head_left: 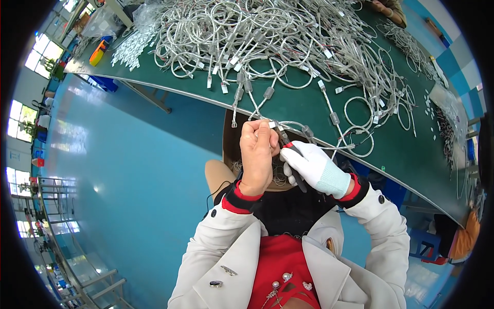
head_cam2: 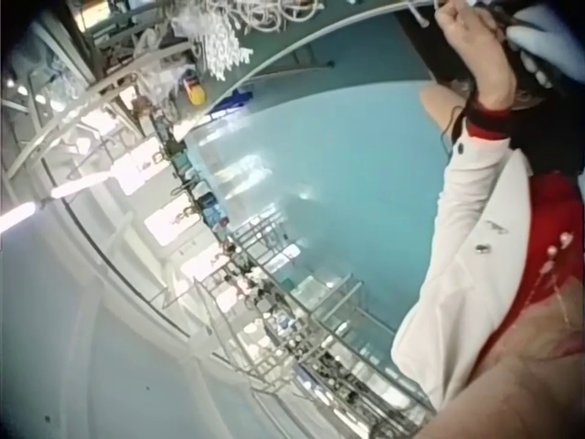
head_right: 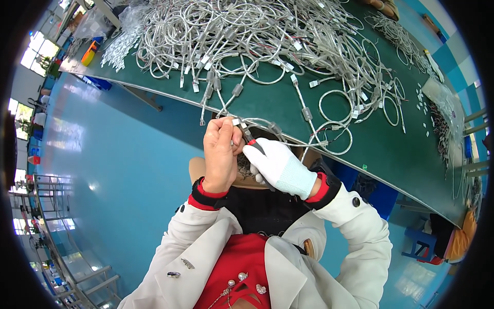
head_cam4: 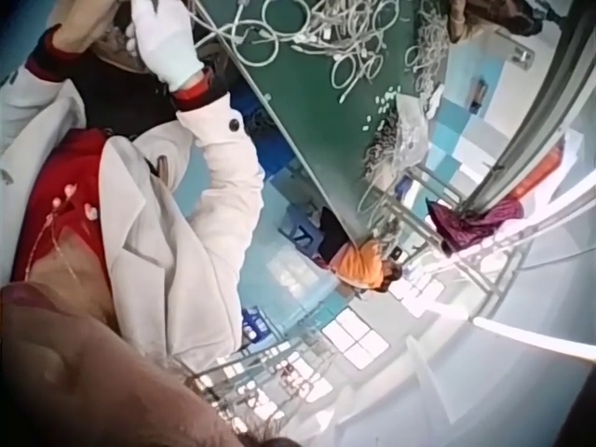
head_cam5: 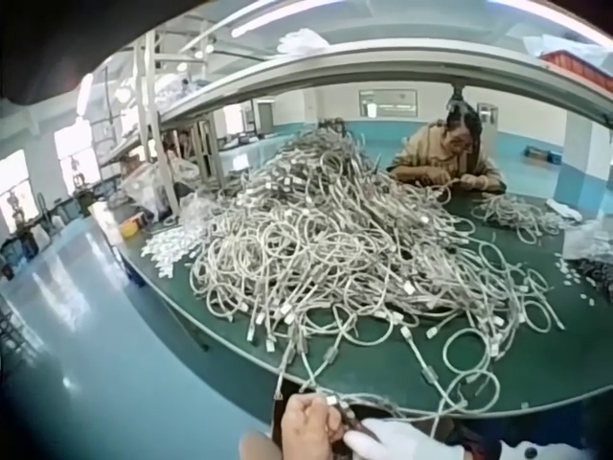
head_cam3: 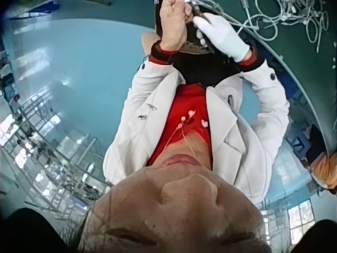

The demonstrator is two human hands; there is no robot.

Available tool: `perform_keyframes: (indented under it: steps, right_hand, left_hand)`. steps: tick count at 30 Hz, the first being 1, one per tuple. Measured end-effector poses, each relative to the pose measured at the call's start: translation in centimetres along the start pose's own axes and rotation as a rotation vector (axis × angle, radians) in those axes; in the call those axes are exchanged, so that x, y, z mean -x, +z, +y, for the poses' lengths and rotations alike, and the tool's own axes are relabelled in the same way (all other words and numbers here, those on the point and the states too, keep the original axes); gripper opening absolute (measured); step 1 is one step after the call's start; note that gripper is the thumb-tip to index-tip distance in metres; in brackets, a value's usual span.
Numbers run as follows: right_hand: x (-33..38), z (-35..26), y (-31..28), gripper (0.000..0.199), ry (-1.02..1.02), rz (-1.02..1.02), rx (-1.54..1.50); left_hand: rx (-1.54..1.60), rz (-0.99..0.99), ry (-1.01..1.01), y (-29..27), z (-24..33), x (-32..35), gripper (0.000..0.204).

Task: The person picks up a wire from a pile on the table, cuts a small white piece from it using pliers, and drops the wire into a box.

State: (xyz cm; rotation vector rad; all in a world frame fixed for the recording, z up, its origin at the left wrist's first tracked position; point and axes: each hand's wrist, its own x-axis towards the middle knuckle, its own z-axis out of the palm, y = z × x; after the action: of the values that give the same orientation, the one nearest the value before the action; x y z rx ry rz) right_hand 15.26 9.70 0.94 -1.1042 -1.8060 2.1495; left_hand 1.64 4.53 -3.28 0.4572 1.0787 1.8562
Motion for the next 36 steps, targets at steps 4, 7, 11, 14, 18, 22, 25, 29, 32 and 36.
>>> perform_keyframes:
  steps: [4,7,11,14,18,22,25,29,32,36]
  right_hand:
    - [-0.3,0.5,-0.2,0.026,-0.020,-0.015,-0.003]
    - [-1.0,0.2,-1.0,0.027,-0.044,-0.053,0.028]
    - [-1.6,-0.7,-2.2,0.028,0.084,-0.082,-0.009]
    - [-2.3,-1.5,-3.1,0.029,0.067,-0.204,-0.243]
    - [-1.5,-2.2,-3.9,0.030,0.036,-0.336,-0.451]
    - [-0.9,-2.4,-4.2,0.030,-0.050,-0.391,-0.414]
    - [0.9,-2.8,-3.1,0.030,-0.109,-0.389,-0.311]
    - [3.2,-1.7,-2.6,0.026,-0.151,-0.345,-0.300]
    - [4.7,-0.4,-3.2,0.024,-0.169,-0.299,-0.376]
    - [6.6,1.3,-4.2,0.024,-0.167,-0.220,-0.491]
  left_hand:
    - [0.026,0.018,-0.031,-0.1,-0.3,-0.3,0.014]
    - [0.052,-0.030,-0.027,-0.1,0.1,-1.0,0.012]
    - [0.151,0.011,-0.080,-0.6,0.4,-1.9,0.012]
    - [0.436,-0.069,-0.245,-1.8,1.9,-2.7,0.016]
    - [0.557,-0.021,-0.419,-0.4,4.2,-2.9,0.021]
    - [0.306,-0.062,-0.403,0.9,5.7,-4.6,0.022]
    - [-0.016,-0.223,-0.370,2.3,5.9,-6.4,0.021]
    - [-0.822,-0.529,0.102,5.4,3.7,-9.4,0.017]
    - [-1.363,-0.638,0.677,6.5,1.2,-11.3,0.013]
    - [-1.715,-0.758,0.831,6.6,-0.2,-13.0,0.014]
